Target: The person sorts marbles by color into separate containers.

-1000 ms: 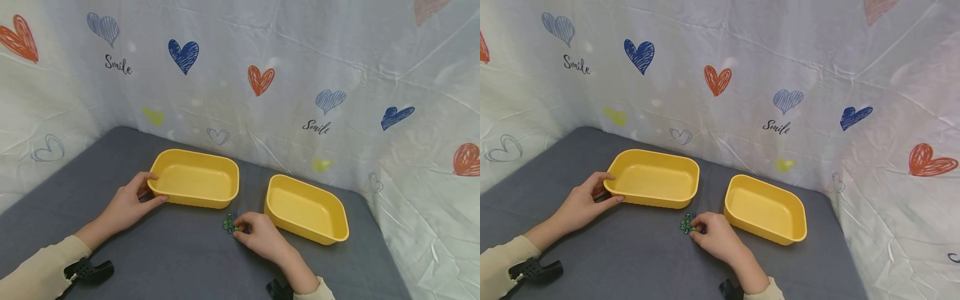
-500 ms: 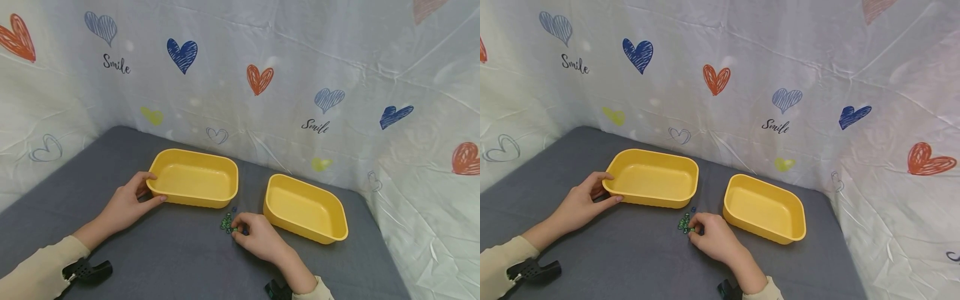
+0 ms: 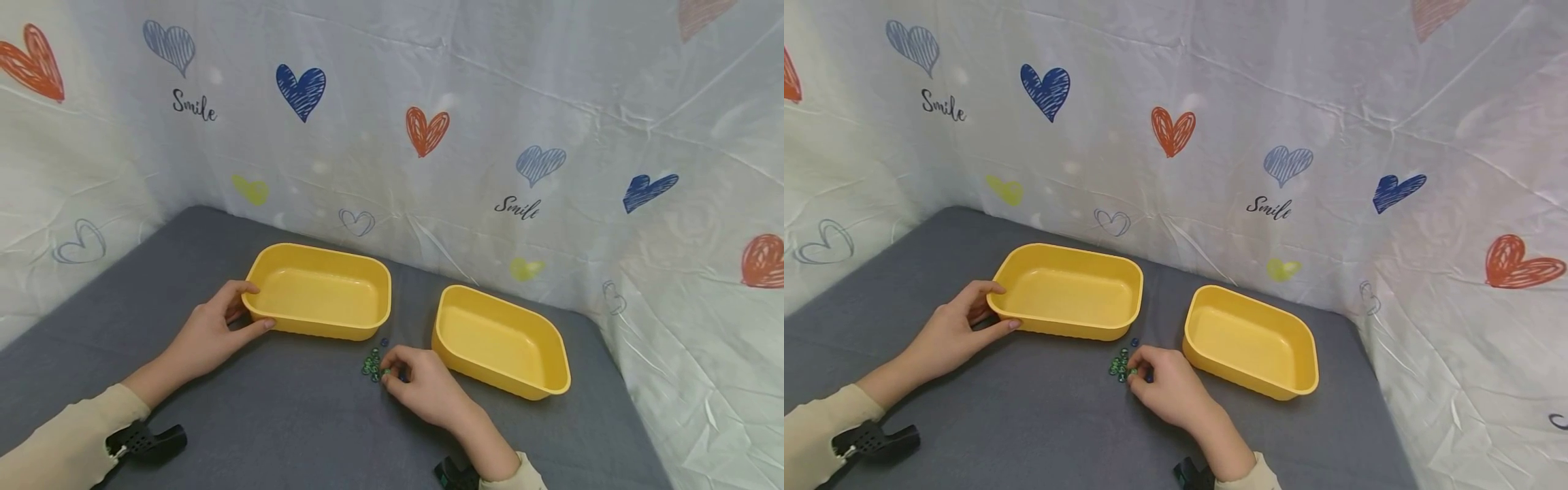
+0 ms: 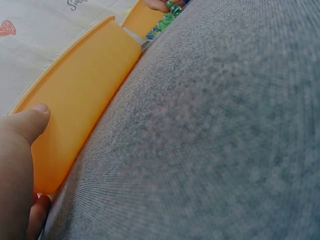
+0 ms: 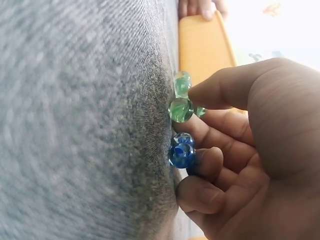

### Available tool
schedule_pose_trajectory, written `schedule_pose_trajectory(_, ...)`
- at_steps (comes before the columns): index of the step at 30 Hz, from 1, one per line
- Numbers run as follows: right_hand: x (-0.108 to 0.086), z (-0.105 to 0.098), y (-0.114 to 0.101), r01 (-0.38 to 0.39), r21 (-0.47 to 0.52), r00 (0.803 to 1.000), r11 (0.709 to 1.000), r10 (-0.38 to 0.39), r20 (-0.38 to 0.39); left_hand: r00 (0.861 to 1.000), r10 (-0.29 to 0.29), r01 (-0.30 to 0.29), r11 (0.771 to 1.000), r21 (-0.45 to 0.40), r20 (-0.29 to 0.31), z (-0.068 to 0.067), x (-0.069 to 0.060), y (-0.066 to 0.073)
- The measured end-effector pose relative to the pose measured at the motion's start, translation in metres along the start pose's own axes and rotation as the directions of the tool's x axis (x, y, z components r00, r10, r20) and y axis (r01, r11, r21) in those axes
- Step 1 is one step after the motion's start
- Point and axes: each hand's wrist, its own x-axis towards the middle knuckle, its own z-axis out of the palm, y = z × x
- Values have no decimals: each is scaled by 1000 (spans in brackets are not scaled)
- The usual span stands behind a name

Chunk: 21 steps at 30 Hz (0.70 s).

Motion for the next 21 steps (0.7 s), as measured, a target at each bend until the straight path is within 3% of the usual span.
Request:
schedule_pose_trajectory(10, -1, -9, -7, 4, 33, 994, 999, 0, -113, 1000, 10, -10, 1000, -2, 6, 1, -1, -1)
schedule_pose_trajectory(21, 7, -15, -19, 97, -4, 962, 995, -95, -257, 1000, 12, -12, 1000, 13, -4, 1, 0, 1)
